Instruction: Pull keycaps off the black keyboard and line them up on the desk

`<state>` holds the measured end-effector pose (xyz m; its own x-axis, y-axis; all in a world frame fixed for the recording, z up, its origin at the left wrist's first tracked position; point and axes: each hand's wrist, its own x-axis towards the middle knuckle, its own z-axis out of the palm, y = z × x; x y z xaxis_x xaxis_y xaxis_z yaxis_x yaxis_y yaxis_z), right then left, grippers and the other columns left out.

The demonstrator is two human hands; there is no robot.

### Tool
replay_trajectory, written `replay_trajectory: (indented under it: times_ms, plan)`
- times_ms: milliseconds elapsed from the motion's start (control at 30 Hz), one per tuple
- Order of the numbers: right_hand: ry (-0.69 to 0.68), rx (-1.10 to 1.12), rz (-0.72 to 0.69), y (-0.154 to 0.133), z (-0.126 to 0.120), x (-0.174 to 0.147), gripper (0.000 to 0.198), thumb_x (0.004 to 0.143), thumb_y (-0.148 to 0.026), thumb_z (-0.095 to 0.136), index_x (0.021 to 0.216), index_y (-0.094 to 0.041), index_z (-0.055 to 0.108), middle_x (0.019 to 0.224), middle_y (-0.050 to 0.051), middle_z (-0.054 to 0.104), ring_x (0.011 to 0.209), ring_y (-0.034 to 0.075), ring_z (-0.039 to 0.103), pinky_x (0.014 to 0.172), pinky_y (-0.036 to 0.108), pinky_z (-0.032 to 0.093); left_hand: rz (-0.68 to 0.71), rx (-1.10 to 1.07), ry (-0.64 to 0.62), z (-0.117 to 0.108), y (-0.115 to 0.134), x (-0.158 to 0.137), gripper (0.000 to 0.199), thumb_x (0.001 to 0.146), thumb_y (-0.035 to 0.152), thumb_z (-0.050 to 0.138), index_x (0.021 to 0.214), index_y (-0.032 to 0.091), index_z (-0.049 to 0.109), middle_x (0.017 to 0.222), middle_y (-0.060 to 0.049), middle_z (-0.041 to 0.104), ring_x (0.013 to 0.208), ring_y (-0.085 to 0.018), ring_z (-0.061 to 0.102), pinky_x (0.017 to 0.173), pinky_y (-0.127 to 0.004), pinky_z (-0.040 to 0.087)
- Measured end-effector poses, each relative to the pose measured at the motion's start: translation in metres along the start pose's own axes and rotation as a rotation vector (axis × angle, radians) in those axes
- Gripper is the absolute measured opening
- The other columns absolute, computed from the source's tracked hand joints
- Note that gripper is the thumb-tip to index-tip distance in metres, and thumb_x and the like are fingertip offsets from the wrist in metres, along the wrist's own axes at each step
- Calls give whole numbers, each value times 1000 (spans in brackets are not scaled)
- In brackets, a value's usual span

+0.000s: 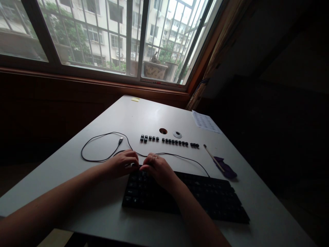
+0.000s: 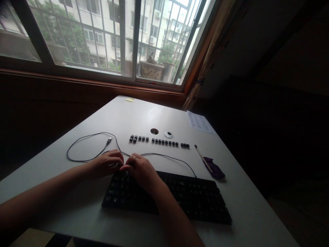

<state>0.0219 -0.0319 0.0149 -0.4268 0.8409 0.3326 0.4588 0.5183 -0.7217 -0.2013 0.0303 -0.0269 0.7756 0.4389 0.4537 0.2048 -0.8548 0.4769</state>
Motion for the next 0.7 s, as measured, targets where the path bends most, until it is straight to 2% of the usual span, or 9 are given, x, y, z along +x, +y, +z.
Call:
replay_trajectory:
  times_ms: [300,500,700]
  plan:
    - [-4,-44,-20,2,8,-4,18,83,-37,74,83,-21,65,84,0,60,74,15,59,70,26,47,5,9,0,0,1,0,11,93,26,60,92,19,68,94,-7,63,88,-17,56,80,-28,47]
    - [34,-63,14,7,6,-11,15,86,-33,72,90,-21,63,87,2,61,79,17,59,72,29,48,25,8,-7,-3,8,2,10,93,27,61,95,20,68,95,-7,64,89,-18,56,82,-30,46]
    - [95,-61,-1,9,12,-15,13,88,-32,68,84,-22,62,84,2,58,72,16,56,67,28,47,30,17,-9,0,13,4,13,91,31,64,95,19,67,91,-7,64,86,-18,55,82,-31,45]
